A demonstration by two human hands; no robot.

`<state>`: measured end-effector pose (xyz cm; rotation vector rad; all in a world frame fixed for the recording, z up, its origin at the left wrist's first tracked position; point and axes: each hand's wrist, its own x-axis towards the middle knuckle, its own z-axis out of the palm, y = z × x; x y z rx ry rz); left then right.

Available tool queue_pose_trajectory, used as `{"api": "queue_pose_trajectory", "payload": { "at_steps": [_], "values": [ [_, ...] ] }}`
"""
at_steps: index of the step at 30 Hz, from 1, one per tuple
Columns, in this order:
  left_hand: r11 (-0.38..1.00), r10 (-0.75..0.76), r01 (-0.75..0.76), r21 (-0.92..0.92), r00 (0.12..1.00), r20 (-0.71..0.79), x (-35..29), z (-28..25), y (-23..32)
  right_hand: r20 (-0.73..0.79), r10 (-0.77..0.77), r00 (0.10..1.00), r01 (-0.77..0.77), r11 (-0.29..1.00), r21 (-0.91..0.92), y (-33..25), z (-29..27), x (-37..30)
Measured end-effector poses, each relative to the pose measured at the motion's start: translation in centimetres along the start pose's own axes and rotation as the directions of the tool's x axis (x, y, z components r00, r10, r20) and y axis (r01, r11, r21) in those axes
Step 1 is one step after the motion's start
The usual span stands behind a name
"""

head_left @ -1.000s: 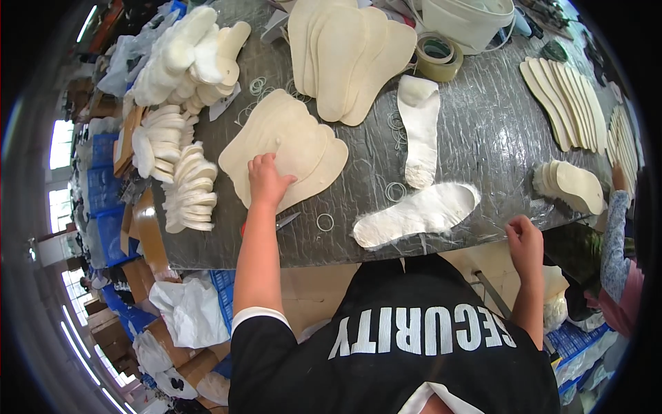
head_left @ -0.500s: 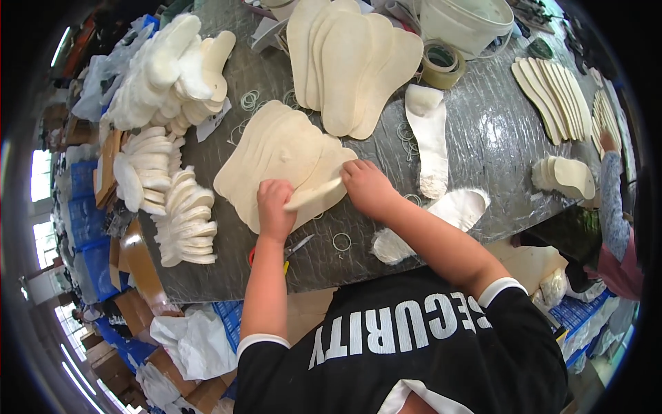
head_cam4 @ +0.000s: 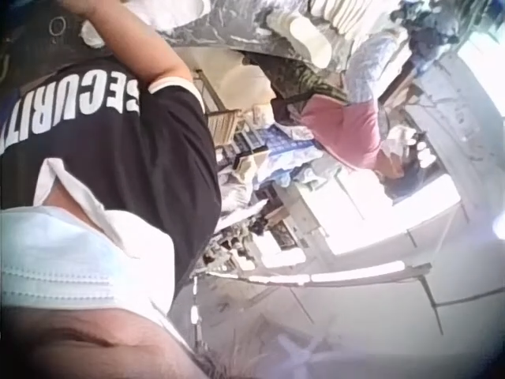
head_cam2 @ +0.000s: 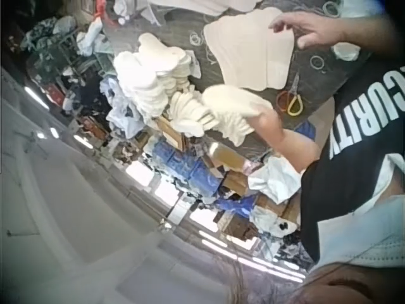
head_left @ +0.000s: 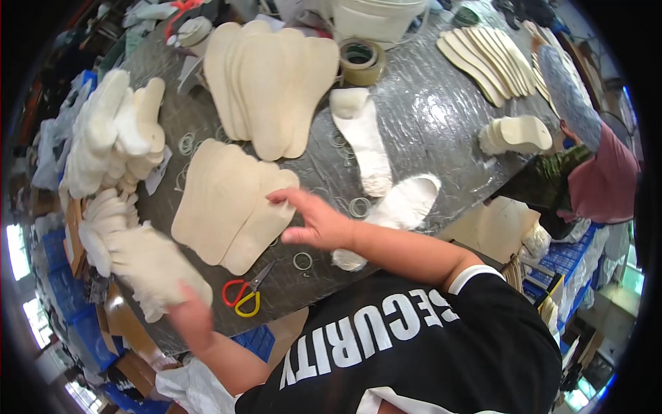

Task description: Trimming excess material from shoe insoles and assembling shoe components at a manufacturing station.

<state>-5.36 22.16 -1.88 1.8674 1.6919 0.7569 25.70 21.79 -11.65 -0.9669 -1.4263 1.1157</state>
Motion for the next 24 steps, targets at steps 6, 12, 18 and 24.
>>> {"api": "queue_pose_trajectory", "payload": {
  "at_steps": [6,12,18,24],
  "values": [
    [0.955,0.284,-0.265,-0.131,0.704,0.651,-2.3,11.8,13.4,0.147,0.542,0.827,-0.407,0.399,0.822,-4.6,-5.6,-6.3],
    [0.862,0.333,-0.508,0.003,0.57,0.751,-6.5,18.2,15.8,-0.061,0.65,0.758,-0.438,0.575,0.691,-7.4,-10.4,-12.4],
    [0.951,0.054,0.241,-0.193,0.486,0.872,-6.9,19.8,17.5,-0.077,0.646,0.76,-0.401,0.558,0.726,-5.6,-15.2,-16.0],
    [0.991,0.112,-0.127,-0.034,0.683,0.722,-5.9,20.3,18.1,-0.402,0.511,0.76,-0.542,0.839,0.041,-1.6,-21.3,-16.4]
  ]
}}
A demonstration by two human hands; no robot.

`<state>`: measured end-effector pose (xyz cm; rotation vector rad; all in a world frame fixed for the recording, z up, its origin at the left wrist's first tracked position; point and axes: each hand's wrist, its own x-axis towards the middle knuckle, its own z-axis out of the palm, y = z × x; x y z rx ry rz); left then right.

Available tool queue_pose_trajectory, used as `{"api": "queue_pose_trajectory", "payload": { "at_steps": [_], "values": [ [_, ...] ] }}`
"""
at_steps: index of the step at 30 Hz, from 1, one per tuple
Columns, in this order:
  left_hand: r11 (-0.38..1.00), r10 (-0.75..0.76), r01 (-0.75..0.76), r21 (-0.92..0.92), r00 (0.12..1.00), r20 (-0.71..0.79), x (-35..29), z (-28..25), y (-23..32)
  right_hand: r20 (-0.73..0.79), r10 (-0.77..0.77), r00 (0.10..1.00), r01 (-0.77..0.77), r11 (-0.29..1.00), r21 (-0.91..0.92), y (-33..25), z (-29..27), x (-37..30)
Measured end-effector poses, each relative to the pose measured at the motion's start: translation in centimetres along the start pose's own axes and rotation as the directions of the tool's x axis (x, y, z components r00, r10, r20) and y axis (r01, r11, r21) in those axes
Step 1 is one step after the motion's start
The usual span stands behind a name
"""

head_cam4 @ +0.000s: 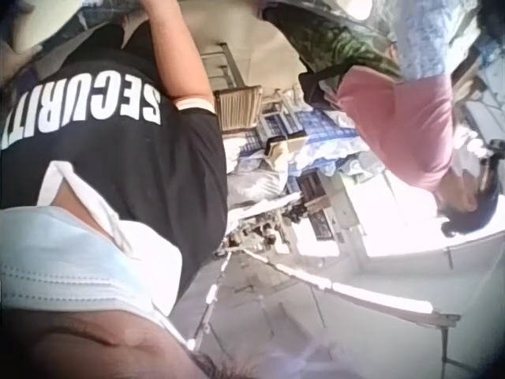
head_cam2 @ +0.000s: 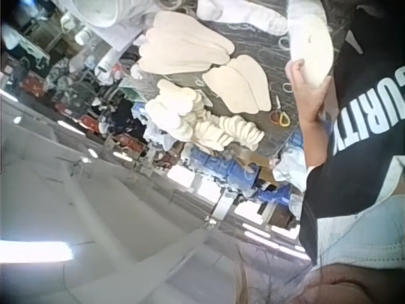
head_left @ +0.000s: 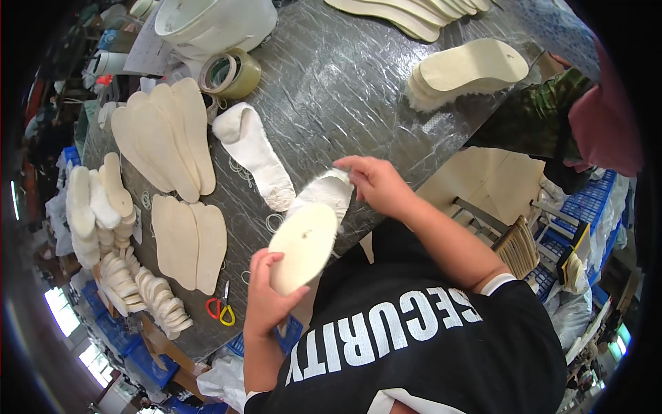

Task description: Trimming excess material from shoe insoles and assembling shoe components at a manufacturing station.

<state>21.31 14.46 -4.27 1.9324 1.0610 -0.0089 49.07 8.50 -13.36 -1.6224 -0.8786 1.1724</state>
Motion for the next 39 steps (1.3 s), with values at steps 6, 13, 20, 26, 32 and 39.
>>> {"api": "queue_pose_trajectory", "payload": {
  "at_steps": [6,13,20,26,32,39],
  "values": [
    [1.0,-0.007,0.009,0.026,0.998,-0.068,1.6,1.1,0.0,0.151,0.079,0.985,-0.034,0.96,-0.28,1.4,-0.6,1.8],
    [0.962,0.112,-0.097,0.256,0.993,-0.043,3.2,2.4,-0.2,0.161,-0.014,0.987,0.08,0.906,-0.415,2.3,-0.2,1.4],
    [0.947,0.155,-0.138,0.29,0.987,-0.036,3.8,3.2,-0.5,0.106,-0.07,0.992,0.107,0.908,-0.405,2.3,0.0,0.9],
    [0.935,0.176,-0.164,0.314,0.984,-0.011,4.1,3.1,-0.8,0.085,-0.116,0.99,0.141,0.898,-0.417,3.2,0.0,1.1],
    [0.742,-0.202,0.152,-0.653,0.979,-0.002,3.0,2.0,-0.9,-0.129,-0.212,0.969,0.173,0.951,-0.258,2.4,0.0,-2.0],
    [0.682,-0.23,0.128,-0.72,0.972,-0.045,3.5,3.1,0.0,0.206,-0.473,0.856,0.515,0.751,-0.413,4.1,4.3,-4.4]
  ]
}}
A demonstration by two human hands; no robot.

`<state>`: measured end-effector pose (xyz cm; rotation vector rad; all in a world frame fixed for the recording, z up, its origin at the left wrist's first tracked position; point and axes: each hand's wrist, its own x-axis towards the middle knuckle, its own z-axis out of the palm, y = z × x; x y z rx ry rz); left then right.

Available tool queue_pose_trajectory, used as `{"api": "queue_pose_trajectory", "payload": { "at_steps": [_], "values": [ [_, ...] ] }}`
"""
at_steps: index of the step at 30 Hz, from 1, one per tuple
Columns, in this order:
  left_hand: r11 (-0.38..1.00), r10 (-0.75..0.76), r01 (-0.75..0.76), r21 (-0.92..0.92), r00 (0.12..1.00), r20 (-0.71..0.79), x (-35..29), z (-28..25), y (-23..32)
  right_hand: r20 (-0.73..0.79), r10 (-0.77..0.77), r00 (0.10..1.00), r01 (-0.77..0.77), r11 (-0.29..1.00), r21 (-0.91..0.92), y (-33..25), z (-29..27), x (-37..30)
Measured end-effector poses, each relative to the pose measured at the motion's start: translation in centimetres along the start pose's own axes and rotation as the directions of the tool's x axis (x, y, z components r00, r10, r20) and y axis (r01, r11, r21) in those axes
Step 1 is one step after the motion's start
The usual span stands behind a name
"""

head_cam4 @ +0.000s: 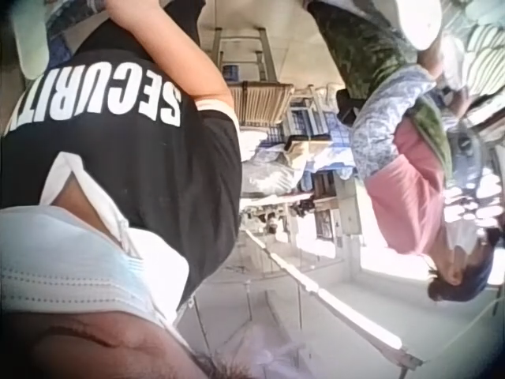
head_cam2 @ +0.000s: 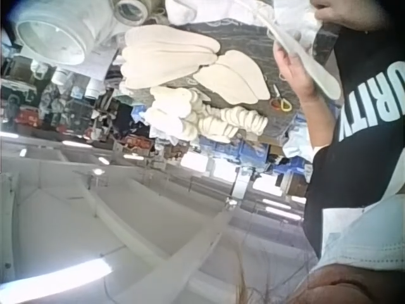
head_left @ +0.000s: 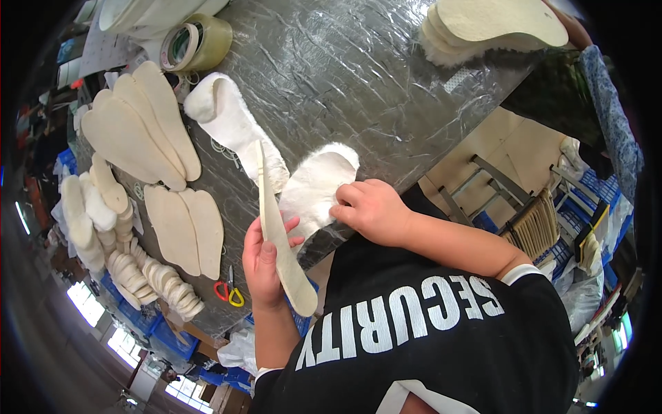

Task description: Trimming excess material from shoe insoles and assembling shoe components at a manufacturing station.

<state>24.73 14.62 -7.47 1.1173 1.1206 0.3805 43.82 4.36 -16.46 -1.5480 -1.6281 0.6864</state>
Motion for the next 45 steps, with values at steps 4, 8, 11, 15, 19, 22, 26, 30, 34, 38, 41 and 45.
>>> {"api": "queue_pose_trajectory", "payload": {
  "at_steps": [4,8,11,15,19,22,26,30,34,38,41,45],
  "values": [
    [1.0,-0.022,0.022,-0.005,0.999,-0.025,0.2,-0.3,-0.7,0.01,-0.133,0.991,0.132,0.962,-0.239,0.9,0.4,-0.8],
    [0.996,-0.031,0.029,-0.082,0.999,-0.016,0.2,-0.5,-1.0,-0.015,-0.133,0.991,0.122,0.946,-0.299,1.1,-0.1,-1.7],
    [0.996,-0.007,0.006,-0.09,1.0,-0.006,0.0,-0.8,-0.8,-0.022,-0.093,0.995,0.086,0.968,-0.234,0.5,-1.1,-1.7],
    [0.999,0.04,-0.041,-0.035,0.999,-0.011,-0.2,-1.6,-0.3,-0.328,0.056,0.943,-0.105,0.985,-0.134,0.9,-1.6,-0.8],
    [0.996,-0.044,0.042,0.078,0.999,0.019,0.0,-2.2,-0.1,-0.347,0.036,0.937,-0.141,0.949,-0.28,1.8,-3.1,1.3],
    [0.994,-0.091,0.089,0.061,0.995,0.033,0.1,-2.1,0.1,-0.25,0.084,0.965,-0.169,0.924,-0.343,2.7,-2.5,1.6],
    [0.846,0.189,-0.185,0.501,0.981,0.043,0.0,-2.5,-0.7,-0.17,0.122,0.978,-0.182,0.895,-0.407,2.4,-2.4,1.9],
    [0.373,0.322,-0.389,0.842,0.906,0.275,0.3,-1.7,0.1,-0.179,0.109,0.978,-0.179,0.878,-0.444,2.9,-2.3,1.4],
    [0.387,0.3,-0.393,0.834,0.909,0.289,0.1,-2.3,-0.5,-0.17,0.093,0.981,-0.162,0.878,-0.45,3.0,-2.3,1.4],
    [0.372,0.299,-0.405,0.835,0.904,0.305,0.5,-1.9,-0.7,-0.196,0.099,0.976,-0.175,0.889,-0.423,2.9,-2.0,1.5],
    [0.372,0.297,-0.41,0.833,0.902,0.312,0.7,-1.6,-0.7,-0.206,0.094,0.974,-0.173,0.894,-0.413,3.0,-2.0,1.3],
    [0.359,0.298,-0.416,0.836,0.899,0.32,0.8,-1.7,-0.9,-0.206,0.097,0.974,-0.177,0.891,-0.418,3.0,-1.9,1.3]
  ]
}}
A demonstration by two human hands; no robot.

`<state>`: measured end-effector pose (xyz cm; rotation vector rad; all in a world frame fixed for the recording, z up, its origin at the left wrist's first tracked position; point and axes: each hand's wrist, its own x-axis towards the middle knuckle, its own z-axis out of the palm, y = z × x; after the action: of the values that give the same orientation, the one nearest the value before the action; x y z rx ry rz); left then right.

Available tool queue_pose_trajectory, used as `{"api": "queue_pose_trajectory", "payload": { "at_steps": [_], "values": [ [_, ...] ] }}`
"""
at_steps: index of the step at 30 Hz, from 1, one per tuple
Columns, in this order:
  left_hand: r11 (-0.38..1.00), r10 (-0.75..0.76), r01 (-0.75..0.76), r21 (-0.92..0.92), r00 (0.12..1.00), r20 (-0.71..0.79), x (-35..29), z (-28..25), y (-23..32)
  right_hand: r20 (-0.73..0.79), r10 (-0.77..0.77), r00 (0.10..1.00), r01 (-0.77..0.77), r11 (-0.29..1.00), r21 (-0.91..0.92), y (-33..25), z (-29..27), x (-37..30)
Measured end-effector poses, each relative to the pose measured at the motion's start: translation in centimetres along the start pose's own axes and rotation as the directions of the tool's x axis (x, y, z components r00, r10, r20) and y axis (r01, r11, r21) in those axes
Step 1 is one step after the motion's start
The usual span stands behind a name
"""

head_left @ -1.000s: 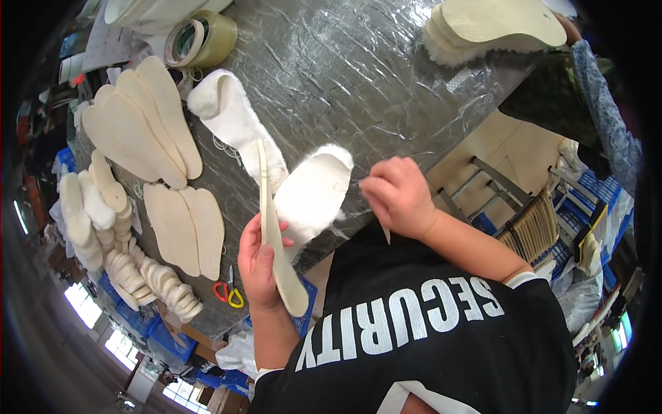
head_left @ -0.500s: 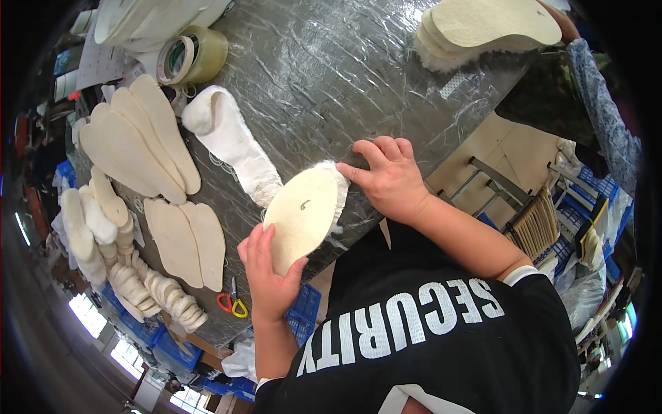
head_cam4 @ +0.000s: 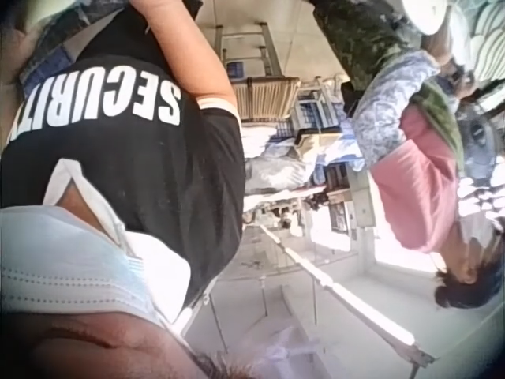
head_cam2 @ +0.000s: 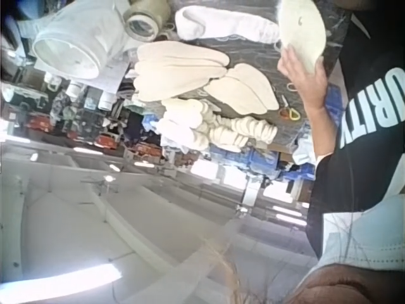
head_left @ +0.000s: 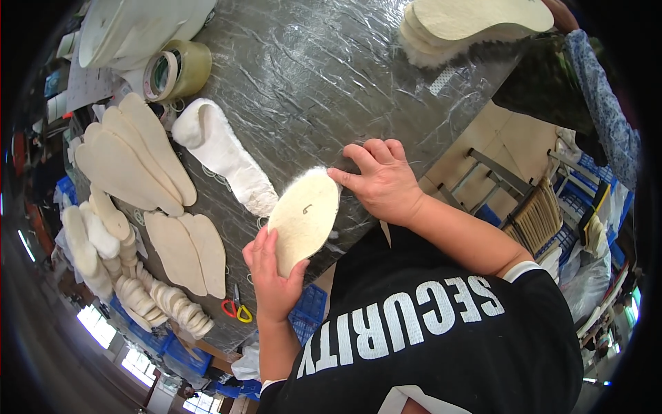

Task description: Trimming excess material from shoe insoles and assembling shoe components at a manufacturing station.

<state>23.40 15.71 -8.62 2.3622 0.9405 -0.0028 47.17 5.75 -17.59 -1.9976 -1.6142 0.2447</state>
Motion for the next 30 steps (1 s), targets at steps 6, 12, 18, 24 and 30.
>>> {"api": "queue_pose_trajectory", "payload": {
  "at_steps": [6,12,18,24,30],
  "values": [
    [1.0,-0.006,0.006,0.021,1.0,0.017,0.2,0.0,0.1,-0.002,0.003,1.0,-0.003,1.0,0.001,0.1,0.1,0.0],
    [0.998,0.002,-0.004,0.061,0.999,0.036,0.4,0.1,0.3,-0.004,0.007,1.0,-0.007,1.0,0.006,0.0,0.1,0.0],
    [0.997,-0.012,0.008,0.079,0.999,0.049,0.8,0.2,0.7,-0.022,0.004,1.0,-0.004,1.0,-0.001,0.0,0.1,0.0],
    [0.997,-0.019,0.015,0.073,0.999,0.045,1.0,0.3,0.9,0.052,0.042,0.998,-0.05,0.982,0.181,-0.5,-1.6,1.3],
    [1.0,-0.016,0.018,-0.025,0.997,0.08,1.4,-0.3,1.2,0.349,-0.292,0.89,0.159,0.918,0.362,-1.4,-1.2,3.6]
  ]
}}
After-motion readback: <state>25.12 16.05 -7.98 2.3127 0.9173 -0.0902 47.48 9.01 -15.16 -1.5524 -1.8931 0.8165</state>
